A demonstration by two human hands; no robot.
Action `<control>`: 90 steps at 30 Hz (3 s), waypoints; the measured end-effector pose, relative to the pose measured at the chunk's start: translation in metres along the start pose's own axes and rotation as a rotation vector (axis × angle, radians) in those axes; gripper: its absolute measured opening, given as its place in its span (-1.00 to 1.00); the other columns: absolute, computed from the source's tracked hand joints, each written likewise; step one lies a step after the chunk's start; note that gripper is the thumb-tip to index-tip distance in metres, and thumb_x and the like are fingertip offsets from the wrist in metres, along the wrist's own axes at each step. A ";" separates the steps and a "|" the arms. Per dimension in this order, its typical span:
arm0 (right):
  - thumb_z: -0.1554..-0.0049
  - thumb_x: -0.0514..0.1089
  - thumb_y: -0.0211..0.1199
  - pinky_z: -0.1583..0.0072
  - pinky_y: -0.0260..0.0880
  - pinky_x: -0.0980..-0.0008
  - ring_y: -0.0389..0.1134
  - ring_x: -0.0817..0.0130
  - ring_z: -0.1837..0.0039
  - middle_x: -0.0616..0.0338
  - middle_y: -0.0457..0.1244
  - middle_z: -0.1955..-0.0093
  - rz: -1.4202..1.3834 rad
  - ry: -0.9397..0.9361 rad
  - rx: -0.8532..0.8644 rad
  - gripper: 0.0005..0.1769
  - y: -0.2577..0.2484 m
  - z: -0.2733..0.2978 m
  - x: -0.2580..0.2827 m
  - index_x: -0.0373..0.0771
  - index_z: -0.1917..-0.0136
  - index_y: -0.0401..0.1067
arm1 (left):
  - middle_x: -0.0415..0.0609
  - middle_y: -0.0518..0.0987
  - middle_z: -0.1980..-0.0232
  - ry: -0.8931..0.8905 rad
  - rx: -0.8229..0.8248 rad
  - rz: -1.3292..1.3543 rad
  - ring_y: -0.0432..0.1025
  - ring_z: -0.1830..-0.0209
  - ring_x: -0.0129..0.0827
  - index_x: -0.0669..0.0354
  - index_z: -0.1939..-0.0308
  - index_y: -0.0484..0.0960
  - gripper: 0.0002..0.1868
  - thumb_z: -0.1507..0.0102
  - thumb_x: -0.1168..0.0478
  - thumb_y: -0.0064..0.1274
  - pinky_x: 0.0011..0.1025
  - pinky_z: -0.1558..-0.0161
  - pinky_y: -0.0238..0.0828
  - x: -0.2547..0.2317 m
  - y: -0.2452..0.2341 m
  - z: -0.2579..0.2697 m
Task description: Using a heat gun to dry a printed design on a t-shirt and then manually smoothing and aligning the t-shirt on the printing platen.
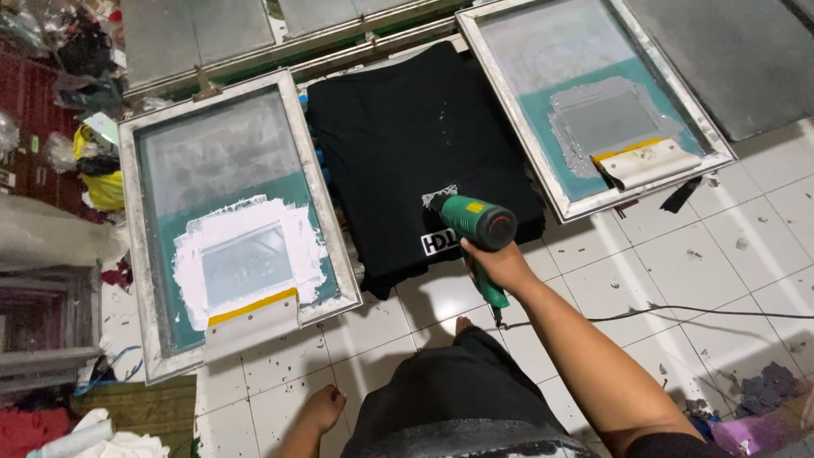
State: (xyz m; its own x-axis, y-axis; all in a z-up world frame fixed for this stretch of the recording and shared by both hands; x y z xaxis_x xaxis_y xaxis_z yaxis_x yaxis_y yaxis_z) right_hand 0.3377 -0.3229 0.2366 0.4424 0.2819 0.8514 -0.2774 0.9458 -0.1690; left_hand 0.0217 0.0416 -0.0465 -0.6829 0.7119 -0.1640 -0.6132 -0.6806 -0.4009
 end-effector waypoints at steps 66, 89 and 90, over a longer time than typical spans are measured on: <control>-0.19 -0.23 0.38 -0.10 0.36 -0.06 0.34 -0.20 -0.13 -0.22 0.27 -0.21 0.891 0.720 -1.671 -0.34 -0.703 0.287 -0.461 -0.38 -0.47 0.18 | -0.02 0.80 0.00 0.497 -0.014 -0.782 0.69 -0.02 -0.12 0.02 -0.01 0.64 -0.61 -0.30 -0.10 -0.06 -0.19 -0.04 0.52 -0.571 0.071 -0.066; -0.37 -0.25 0.33 -0.68 -0.34 -0.10 -0.31 -0.25 -0.74 -0.31 -0.35 -0.73 0.665 0.655 -1.542 -0.02 -0.658 0.266 -0.369 -0.47 -0.67 -0.36 | 0.03 0.79 0.02 0.384 0.005 -0.764 0.64 -0.02 -0.01 -0.03 -0.05 0.59 -0.61 -0.33 -0.13 -0.08 -0.13 -0.01 0.48 -0.554 0.065 -0.067; -0.37 -0.25 0.32 -0.69 -0.32 -0.13 -0.36 -0.24 -0.74 -0.27 -0.41 -0.73 0.657 0.661 -1.536 -0.01 -0.656 0.264 -0.368 -0.46 -0.69 -0.36 | 0.03 0.79 0.03 0.425 -0.004 -0.735 0.66 0.00 -0.02 0.00 -0.01 0.60 -0.62 -0.32 -0.12 -0.06 -0.14 -0.02 0.49 -0.552 0.065 -0.069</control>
State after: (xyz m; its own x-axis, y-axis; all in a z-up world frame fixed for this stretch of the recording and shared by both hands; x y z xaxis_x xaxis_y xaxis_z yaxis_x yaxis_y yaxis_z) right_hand 0.1313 -1.0899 0.1652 0.9366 0.2817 0.2082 0.2588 -0.1561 -0.9532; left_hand 0.3864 -0.3841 -0.0444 0.0964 0.9780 -0.1851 -0.8404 -0.0196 -0.5415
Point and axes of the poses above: each hand's wrist, its own z-axis away from the middle knuckle, its own y-axis out of the palm, x = y × z, the point moved 3 cm from there along -z, towards the middle knuckle
